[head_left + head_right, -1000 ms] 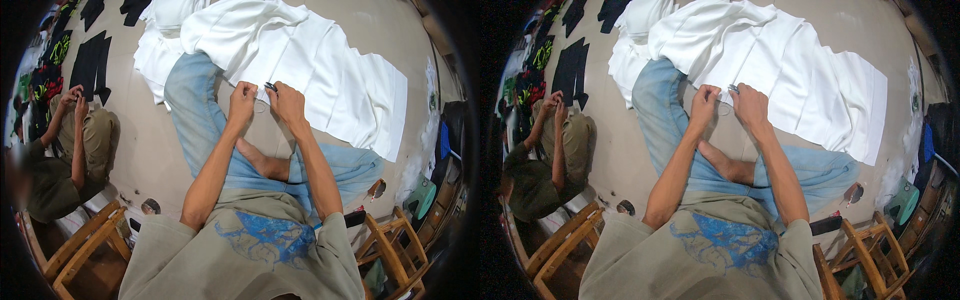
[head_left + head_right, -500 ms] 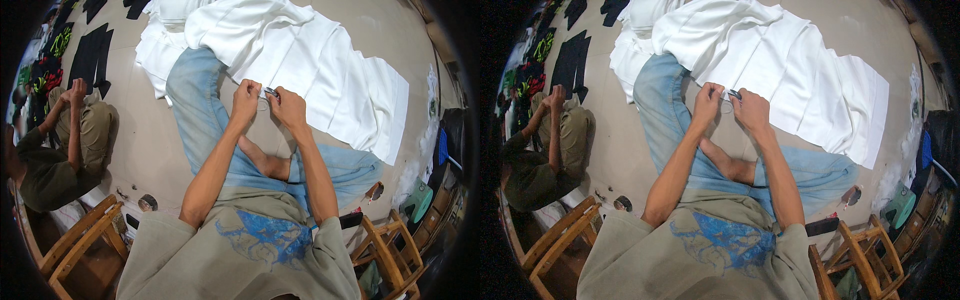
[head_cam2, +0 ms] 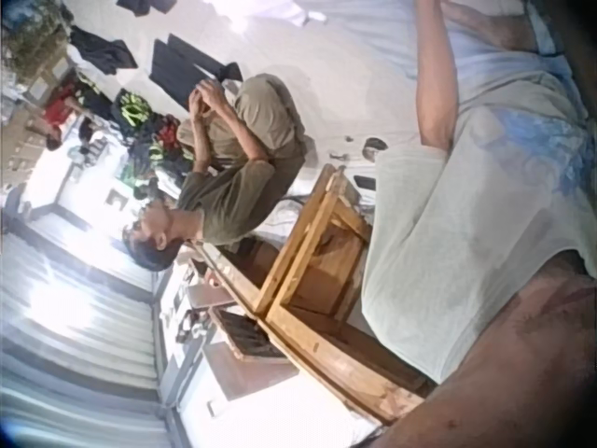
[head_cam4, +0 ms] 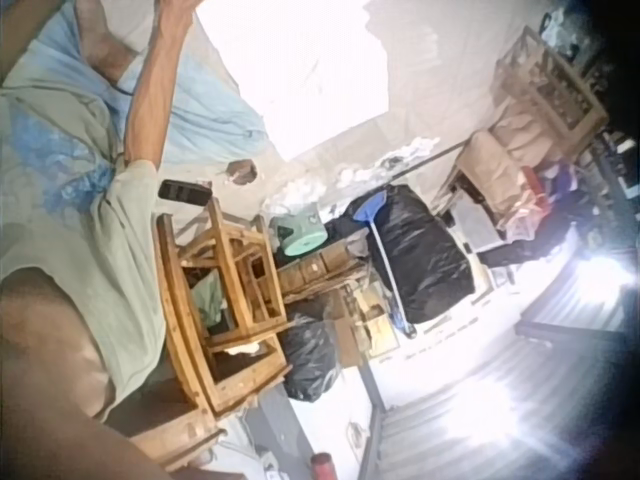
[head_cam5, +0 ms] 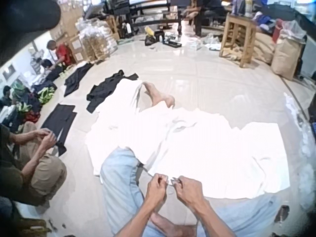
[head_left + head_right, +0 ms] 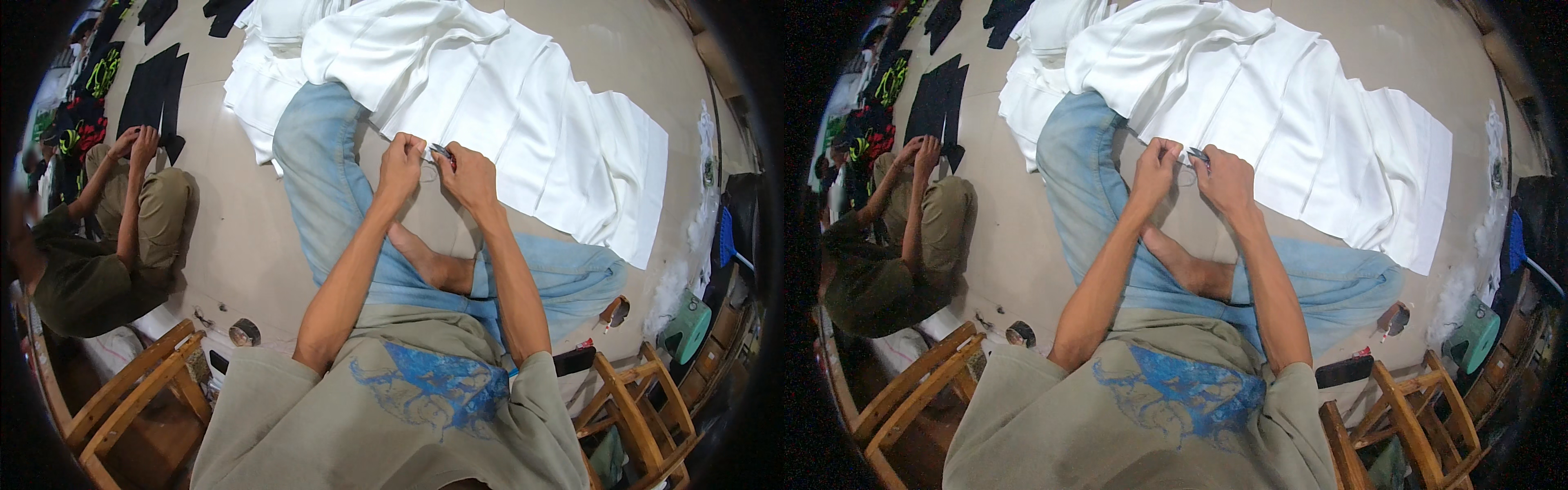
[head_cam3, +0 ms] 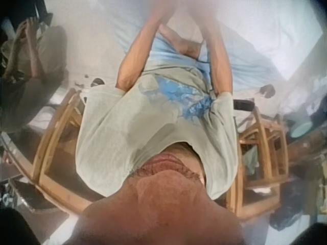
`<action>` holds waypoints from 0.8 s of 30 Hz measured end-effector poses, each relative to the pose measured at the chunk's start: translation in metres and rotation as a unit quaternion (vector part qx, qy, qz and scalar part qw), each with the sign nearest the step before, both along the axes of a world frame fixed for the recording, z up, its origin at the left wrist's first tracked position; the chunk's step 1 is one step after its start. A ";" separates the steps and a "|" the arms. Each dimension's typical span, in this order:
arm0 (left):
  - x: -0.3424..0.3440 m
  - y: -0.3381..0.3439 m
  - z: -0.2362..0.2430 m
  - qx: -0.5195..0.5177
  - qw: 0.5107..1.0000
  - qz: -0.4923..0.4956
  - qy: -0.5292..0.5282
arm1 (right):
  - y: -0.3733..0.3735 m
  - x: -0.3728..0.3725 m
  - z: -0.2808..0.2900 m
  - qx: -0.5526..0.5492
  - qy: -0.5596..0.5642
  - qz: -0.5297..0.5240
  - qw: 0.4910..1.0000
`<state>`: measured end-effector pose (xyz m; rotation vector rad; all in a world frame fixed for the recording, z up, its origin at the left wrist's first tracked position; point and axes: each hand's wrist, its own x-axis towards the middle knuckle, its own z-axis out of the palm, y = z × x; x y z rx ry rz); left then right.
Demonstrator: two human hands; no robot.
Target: The person sits on the floor and uses scissors to cut a large white piece of fabric into smaller rectangular sections. They repeatedly fold the fabric, make cuts, and separate the pieces.
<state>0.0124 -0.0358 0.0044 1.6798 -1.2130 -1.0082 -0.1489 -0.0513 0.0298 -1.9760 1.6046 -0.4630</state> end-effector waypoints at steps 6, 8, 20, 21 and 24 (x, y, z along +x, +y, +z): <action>0.000 0.001 0.002 0.010 1.000 0.002 -0.004 | 0.003 0.001 -0.006 0.029 0.008 -0.037 0.999; 0.001 0.003 0.004 -0.002 0.999 0.002 -0.034 | 0.009 -0.005 -0.003 0.013 -0.020 -0.078 0.997; -0.015 0.043 0.026 -0.007 0.960 -0.142 -0.241 | 0.076 -0.070 0.005 0.135 -0.144 -0.218 0.956; -0.014 0.041 0.023 -0.008 0.956 -0.155 -0.247 | 0.073 -0.069 0.006 0.132 -0.157 -0.220 0.954; -0.013 0.036 0.019 0.024 0.958 -0.166 -0.232 | 0.066 -0.064 0.009 0.132 -0.201 -0.219 0.945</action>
